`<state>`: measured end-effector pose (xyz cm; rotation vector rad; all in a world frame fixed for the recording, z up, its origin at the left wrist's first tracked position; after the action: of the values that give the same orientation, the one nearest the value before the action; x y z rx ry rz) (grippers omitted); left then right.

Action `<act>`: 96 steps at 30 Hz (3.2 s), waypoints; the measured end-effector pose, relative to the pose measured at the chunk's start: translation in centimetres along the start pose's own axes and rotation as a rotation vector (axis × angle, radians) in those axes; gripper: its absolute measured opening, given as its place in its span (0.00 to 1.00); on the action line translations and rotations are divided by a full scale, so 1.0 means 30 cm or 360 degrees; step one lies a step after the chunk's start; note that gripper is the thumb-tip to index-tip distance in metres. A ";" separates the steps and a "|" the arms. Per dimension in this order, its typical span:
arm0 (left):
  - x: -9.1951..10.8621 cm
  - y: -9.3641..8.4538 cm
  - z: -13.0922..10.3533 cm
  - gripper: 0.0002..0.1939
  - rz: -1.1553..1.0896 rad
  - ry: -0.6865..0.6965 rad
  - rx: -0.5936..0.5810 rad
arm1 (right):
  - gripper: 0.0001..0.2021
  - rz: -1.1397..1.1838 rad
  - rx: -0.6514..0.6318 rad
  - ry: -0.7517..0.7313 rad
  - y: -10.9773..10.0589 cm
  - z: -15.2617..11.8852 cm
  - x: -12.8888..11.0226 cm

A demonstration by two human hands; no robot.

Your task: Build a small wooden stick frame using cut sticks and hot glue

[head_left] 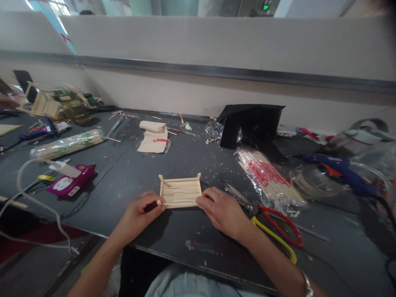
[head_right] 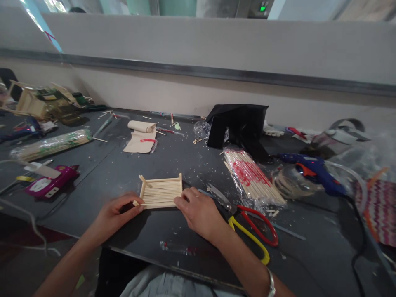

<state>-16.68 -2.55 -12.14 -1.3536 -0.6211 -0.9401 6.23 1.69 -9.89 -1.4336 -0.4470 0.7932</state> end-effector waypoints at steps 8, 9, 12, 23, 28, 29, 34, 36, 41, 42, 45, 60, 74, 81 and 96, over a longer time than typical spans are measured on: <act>0.003 -0.007 0.000 0.08 -0.0020 0.0022 0.0035 | 0.09 0.0106 0.0098 0.0011 0.019 -0.001 0.004; 0.003 -0.009 -0.001 0.09 -0.0020 0.0015 0.0039 | 0.09 0.0134 0.0118 0.0019 0.022 -0.001 0.005; 0.006 -0.012 0.000 0.09 0.0015 -0.0016 0.0047 | 0.10 0.0192 0.0155 0.0028 0.029 0.001 0.006; 0.006 -0.011 -0.008 0.08 0.0025 0.0000 0.0123 | 0.12 0.0199 0.0213 0.0018 0.026 0.002 -0.002; -0.007 -0.011 -0.010 0.09 0.0001 0.0021 0.0127 | 0.10 0.0195 0.0234 0.0030 0.028 0.004 -0.001; -0.009 -0.011 -0.010 0.09 -0.0001 0.0025 0.0130 | 0.10 0.0193 0.0233 0.0028 0.028 0.005 -0.001; -0.009 -0.012 -0.009 0.08 0.0006 0.0027 0.0142 | 0.10 0.0184 0.0223 0.0009 0.030 0.007 -0.003; -0.006 -0.013 -0.009 0.08 0.0009 0.0039 0.0130 | 0.10 0.0183 0.0229 0.0003 0.031 0.007 -0.003; -0.001 -0.014 -0.009 0.08 0.0024 0.0046 0.0120 | 0.10 0.0187 0.0248 -0.0018 0.033 0.006 -0.001; -0.001 -0.014 -0.009 0.08 0.0025 0.0048 0.0126 | 0.10 0.0188 0.0249 -0.0021 0.034 0.007 -0.001; 0.000 -0.014 -0.007 0.08 0.0006 0.0062 0.0143 | 0.09 0.0192 0.0253 -0.0027 0.033 0.009 -0.001; 0.014 -0.027 0.003 0.09 0.0099 0.0100 0.0066 | 0.06 0.0388 0.0467 -0.0049 -0.042 -0.005 -0.023; 0.525 0.198 -0.027 0.14 0.0579 0.0857 0.0192 | 0.08 0.0442 0.0678 0.0055 -0.273 -0.181 -0.069; 0.489 0.251 0.046 0.08 -0.0174 0.0563 0.0085 | 0.14 -0.0058 0.0612 0.0526 -0.122 -0.429 0.195; 0.504 0.262 0.067 0.09 -0.0584 0.0256 0.0091 | 0.23 0.0566 0.0416 0.0697 -0.146 -0.439 0.248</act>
<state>-1.98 -3.96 -3.41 -1.1187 -0.7808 -1.3023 21.47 -1.98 -8.54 -1.4045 0.2462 0.7556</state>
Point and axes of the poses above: each hand's wrist, its own z-axis towards the middle knuckle, its own y-axis out of the palm, x = y × z, the point moved 4 cm from there along z, towards the middle knuckle, and after that the axes turned 6 degrees about y, right-handed, at the moved point
